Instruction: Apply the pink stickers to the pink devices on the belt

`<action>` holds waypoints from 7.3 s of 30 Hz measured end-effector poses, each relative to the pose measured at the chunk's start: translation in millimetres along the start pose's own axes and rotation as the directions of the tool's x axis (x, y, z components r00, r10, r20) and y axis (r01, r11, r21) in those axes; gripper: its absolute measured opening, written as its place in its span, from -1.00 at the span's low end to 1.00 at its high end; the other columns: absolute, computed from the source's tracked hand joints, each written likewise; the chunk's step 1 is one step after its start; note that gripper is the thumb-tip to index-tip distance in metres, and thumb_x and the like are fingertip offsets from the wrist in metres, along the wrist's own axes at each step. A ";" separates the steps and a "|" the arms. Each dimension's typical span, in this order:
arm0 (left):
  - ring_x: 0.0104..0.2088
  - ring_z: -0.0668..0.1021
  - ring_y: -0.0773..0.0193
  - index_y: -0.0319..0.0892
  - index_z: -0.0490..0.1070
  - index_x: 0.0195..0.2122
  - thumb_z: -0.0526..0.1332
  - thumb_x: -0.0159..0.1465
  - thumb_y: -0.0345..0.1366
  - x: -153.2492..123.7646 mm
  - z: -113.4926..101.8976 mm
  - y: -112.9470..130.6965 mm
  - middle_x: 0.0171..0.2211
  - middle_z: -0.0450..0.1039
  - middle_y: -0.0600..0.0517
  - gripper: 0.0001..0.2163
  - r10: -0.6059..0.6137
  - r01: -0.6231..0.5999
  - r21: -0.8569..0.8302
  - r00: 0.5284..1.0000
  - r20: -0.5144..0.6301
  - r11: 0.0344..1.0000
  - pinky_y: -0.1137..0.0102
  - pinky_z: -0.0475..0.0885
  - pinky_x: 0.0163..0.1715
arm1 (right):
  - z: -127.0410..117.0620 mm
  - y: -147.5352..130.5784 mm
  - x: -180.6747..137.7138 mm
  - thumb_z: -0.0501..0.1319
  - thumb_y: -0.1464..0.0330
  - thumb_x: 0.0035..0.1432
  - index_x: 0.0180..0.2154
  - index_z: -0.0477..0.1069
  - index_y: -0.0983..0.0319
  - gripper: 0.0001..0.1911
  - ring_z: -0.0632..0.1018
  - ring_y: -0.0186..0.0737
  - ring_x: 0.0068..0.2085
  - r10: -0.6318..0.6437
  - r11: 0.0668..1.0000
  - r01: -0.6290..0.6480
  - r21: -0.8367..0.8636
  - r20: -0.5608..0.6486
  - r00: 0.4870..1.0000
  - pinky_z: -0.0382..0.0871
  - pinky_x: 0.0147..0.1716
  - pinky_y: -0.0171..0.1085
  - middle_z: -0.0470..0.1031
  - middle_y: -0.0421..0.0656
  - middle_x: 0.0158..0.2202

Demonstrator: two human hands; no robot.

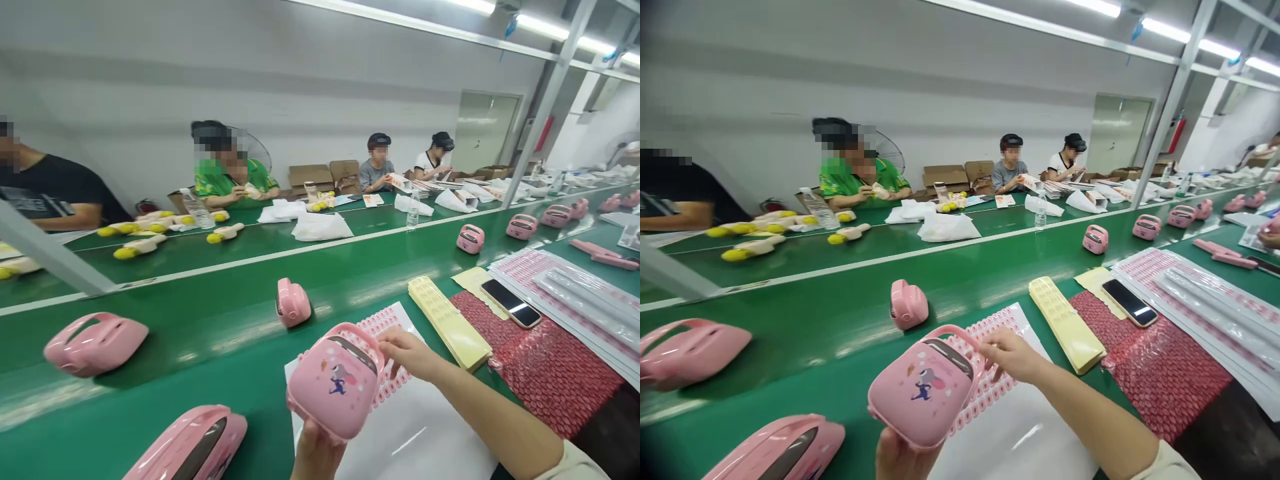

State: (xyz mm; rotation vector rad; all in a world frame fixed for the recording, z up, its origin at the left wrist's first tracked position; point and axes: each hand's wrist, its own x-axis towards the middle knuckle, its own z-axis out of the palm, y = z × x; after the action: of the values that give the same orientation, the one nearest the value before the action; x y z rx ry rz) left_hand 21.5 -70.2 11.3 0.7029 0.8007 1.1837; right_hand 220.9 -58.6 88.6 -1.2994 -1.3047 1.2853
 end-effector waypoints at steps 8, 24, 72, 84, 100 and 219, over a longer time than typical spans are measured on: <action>-0.02 0.40 -0.01 0.32 0.30 -0.07 0.00 -0.06 0.28 2.9 19.0 34.3 -0.16 0.50 0.19 -0.47 -0.029 0.021 -0.049 0.984 -0.178 0.999 0.17 0.46 -0.27 | -128.9 24.4 -26.7 0.04 0.35 0.04 -0.36 0.44 0.31 -0.76 0.46 -0.11 -0.22 -0.078 0.674 -0.527 -0.518 -0.759 0.647 0.27 -0.25 -0.23 0.43 0.02 -0.27; 0.01 0.38 -0.01 0.16 0.34 -0.06 0.08 -0.09 0.23 -3.2 34.7 39.6 -0.18 0.51 0.14 -0.43 -0.225 0.185 -0.149 0.918 -0.326 0.971 0.21 0.44 -0.20 | -130.6 42.4 -22.5 0.10 0.32 -0.10 -0.54 0.34 0.23 -0.87 0.47 -0.15 -0.32 -0.042 0.769 -0.496 -0.403 -0.806 0.590 0.26 -0.35 -0.27 0.48 -0.10 -0.39; -0.10 0.44 0.09 -0.05 0.39 -0.14 0.26 -0.07 0.05 -1.2 39.4 31.2 -0.26 0.48 0.04 -0.51 -0.055 0.005 -0.158 0.949 -0.310 0.987 0.30 0.42 -0.21 | -34.5 -6.1 -18.6 0.28 0.16 -0.23 -0.60 0.33 0.22 -0.73 0.39 -0.17 -0.22 -0.120 0.984 0.162 0.067 -0.420 0.900 0.22 -0.21 -0.21 0.38 -0.14 -0.29; -0.26 0.50 0.19 -0.06 0.28 -0.10 0.22 0.03 -0.01 -8.9 47.6 31.1 -0.21 0.41 0.00 -0.57 0.056 -0.085 -0.099 0.962 -0.267 0.991 0.33 0.42 -0.32 | 60.5 -16.7 -1.0 0.29 0.21 -0.23 -0.63 0.35 0.22 -0.78 0.32 -0.09 -0.05 -0.053 0.994 0.064 0.084 -0.131 0.990 0.19 -0.11 -0.16 0.27 -0.13 -0.31; -0.33 0.51 0.23 -0.10 0.31 -0.11 0.26 0.00 -0.05 -11.8 50.1 29.3 -0.30 0.45 0.05 -0.56 0.079 -0.123 -0.130 0.950 -0.304 0.984 0.38 0.42 -0.36 | 67.6 -5.8 -20.2 0.14 0.41 0.03 -0.50 0.35 0.15 -0.90 0.35 -0.13 -0.24 -0.748 0.581 0.565 -0.585 -0.110 0.655 0.29 -0.25 -0.11 0.31 -0.09 -0.30; 0.01 0.33 -0.10 0.02 0.18 0.04 0.37 -0.23 -0.40 -5.9 31.6 -5.3 0.05 0.23 -0.10 -0.26 0.524 -0.528 0.557 0.832 0.185 0.641 0.06 0.22 -0.06 | 11.3 -21.5 15.1 0.25 0.20 -0.09 -0.57 0.37 0.22 -0.78 0.38 -0.12 -0.10 -0.223 0.969 0.220 -0.110 -0.013 0.975 0.23 -0.11 -0.11 0.36 -0.13 -0.31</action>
State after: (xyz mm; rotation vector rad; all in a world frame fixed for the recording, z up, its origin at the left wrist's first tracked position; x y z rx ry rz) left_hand 49.6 -79.0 25.0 1.5491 1.0089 1.4593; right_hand 206.4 -43.0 107.6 -1.2005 -1.4733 1.0526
